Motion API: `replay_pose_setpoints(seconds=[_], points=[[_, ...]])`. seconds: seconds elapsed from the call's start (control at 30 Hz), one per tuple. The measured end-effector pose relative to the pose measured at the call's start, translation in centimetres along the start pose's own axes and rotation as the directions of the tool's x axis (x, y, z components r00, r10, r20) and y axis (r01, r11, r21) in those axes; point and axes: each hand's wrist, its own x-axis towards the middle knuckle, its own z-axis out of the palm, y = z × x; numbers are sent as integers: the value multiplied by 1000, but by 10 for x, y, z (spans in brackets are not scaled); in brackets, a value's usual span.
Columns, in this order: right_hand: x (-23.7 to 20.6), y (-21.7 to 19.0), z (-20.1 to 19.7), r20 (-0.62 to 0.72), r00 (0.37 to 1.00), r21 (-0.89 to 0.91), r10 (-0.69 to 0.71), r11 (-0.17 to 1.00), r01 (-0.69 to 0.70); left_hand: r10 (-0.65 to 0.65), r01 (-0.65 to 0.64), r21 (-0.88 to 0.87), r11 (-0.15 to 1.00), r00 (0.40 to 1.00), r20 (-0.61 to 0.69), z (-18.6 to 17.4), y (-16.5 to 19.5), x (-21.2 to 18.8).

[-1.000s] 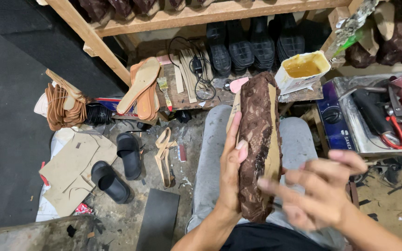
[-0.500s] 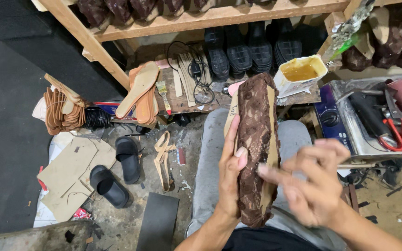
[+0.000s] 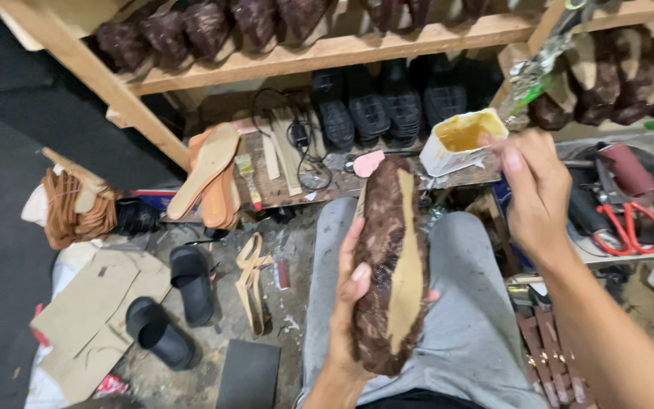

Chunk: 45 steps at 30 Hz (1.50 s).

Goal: The person holds a shoe sole with a dark tacky coating on their lap and spreads a yellow adhesive over the exposed insole area using their fingers. They repeatedly dip their hand into a container of adhesive on the workbench and continue rubbing the glue across the sole surface.

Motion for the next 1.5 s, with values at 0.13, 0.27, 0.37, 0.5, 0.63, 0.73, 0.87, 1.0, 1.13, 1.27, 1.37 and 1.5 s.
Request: replay_pose_setpoints(seconds=[0.13,0.27,0.37,0.5,0.63,0.73,0.87,1.0,1.13,1.27,1.37,1.5], points=[[43,105,19,182,979,-468,92,884,4,-52,48,-69,996,997,-52,-8,-1,0],[52,150,42,310,950,-625,37,761,174,-54,44,-133,990,996,-66,-12,-6,5],[62,156,52,411,903,-738,127,628,247,-50,40,-129,991,996,-77,-14,-7,10],[65,139,42,359,932,-825,48,484,293,-33,24,-101,995,995,-93,-17,-6,19],[32,49,17,260,963,-394,72,918,38,6,-10,-40,999,995,-104,-16,-9,29],[-19,-32,14,178,983,25,-36,999,32,5,-3,17,1000,991,-136,-13,-13,32],[-60,-99,18,194,974,173,-118,981,84,94,-84,111,990,992,-85,-5,-17,36],[-69,-121,20,242,964,82,-111,992,94,149,-143,169,975,989,-25,5,-19,32],[-70,-122,13,154,954,-235,-255,929,287,123,-121,116,986,992,-8,11,-18,27],[-72,-116,8,163,959,-181,-232,948,260,140,-138,144,980,990,-2,14,-19,22],[-72,-113,6,164,922,-196,-351,904,379,101,-98,117,988,995,-20,15,-18,20],[-69,-111,6,147,939,-197,-311,921,336,71,-66,97,993,996,-44,14,-18,17]])
